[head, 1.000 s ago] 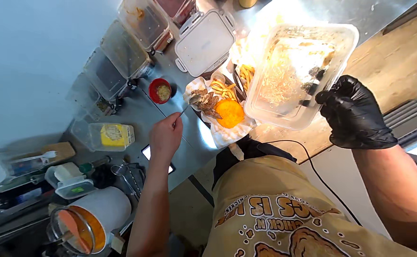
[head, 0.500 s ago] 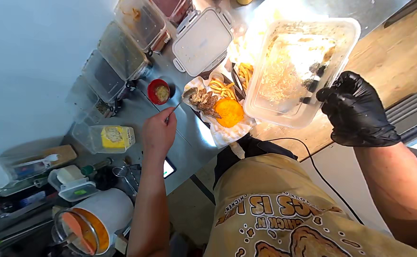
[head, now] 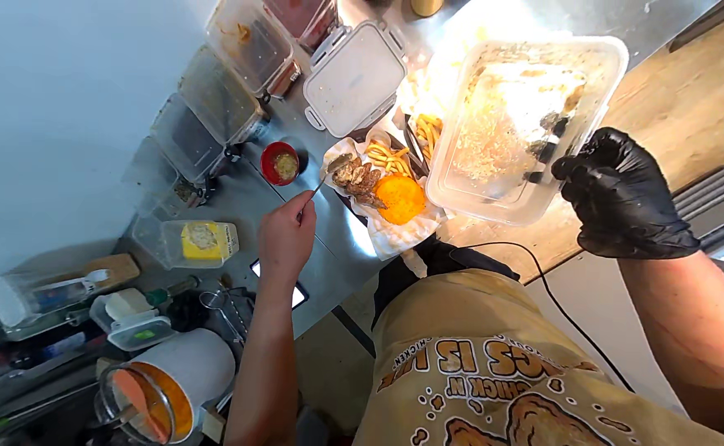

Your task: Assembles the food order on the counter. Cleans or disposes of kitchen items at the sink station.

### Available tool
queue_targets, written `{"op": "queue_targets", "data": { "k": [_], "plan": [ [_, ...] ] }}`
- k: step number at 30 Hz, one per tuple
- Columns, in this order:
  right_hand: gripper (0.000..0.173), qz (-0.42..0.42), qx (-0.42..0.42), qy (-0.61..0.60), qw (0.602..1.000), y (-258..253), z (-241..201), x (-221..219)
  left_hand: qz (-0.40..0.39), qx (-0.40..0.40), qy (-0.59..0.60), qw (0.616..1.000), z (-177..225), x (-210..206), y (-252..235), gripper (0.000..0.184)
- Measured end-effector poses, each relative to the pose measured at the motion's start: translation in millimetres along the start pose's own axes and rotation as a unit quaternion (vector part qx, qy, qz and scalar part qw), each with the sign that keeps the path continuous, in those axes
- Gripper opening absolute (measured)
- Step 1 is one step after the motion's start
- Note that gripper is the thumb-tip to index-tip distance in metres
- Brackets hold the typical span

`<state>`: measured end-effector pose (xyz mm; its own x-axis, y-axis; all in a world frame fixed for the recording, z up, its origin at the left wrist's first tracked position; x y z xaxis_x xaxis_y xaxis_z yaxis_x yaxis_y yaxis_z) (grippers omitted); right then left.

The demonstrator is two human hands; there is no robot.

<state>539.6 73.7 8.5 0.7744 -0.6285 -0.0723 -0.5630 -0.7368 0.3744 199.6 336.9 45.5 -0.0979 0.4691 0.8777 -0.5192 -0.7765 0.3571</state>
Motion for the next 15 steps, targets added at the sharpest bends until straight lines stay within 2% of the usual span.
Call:
{"op": "queue_targets", "data": {
  "k": [6, 15],
  "plan": [
    [0.028, -0.001, 0.002, 0.01, 1.0, 0.6, -3.4, -0.1, -0.003, 0.016, -0.001, 1.0, -20.7, -5.5, 19.0, 0.029],
    [0.028, -0.011, 0.009, 0.006, 1.0, -0.4, -6.9, -10.9, -0.001, 0.012, -0.017, 1.0, -8.4, -4.0, 3.2, 0.032]
  ]
}}
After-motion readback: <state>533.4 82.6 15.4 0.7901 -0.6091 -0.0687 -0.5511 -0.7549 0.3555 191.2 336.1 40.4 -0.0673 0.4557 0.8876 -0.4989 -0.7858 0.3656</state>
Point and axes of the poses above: each hand's wrist, its own y-axis away from the middle knuckle, its own x-axis out of the back of the hand, z = x × y, the point moved 10 cm from there along -y, towards the middle knuckle, and after that the axes turned 5 degrees about -z, right-handed, at the moved point
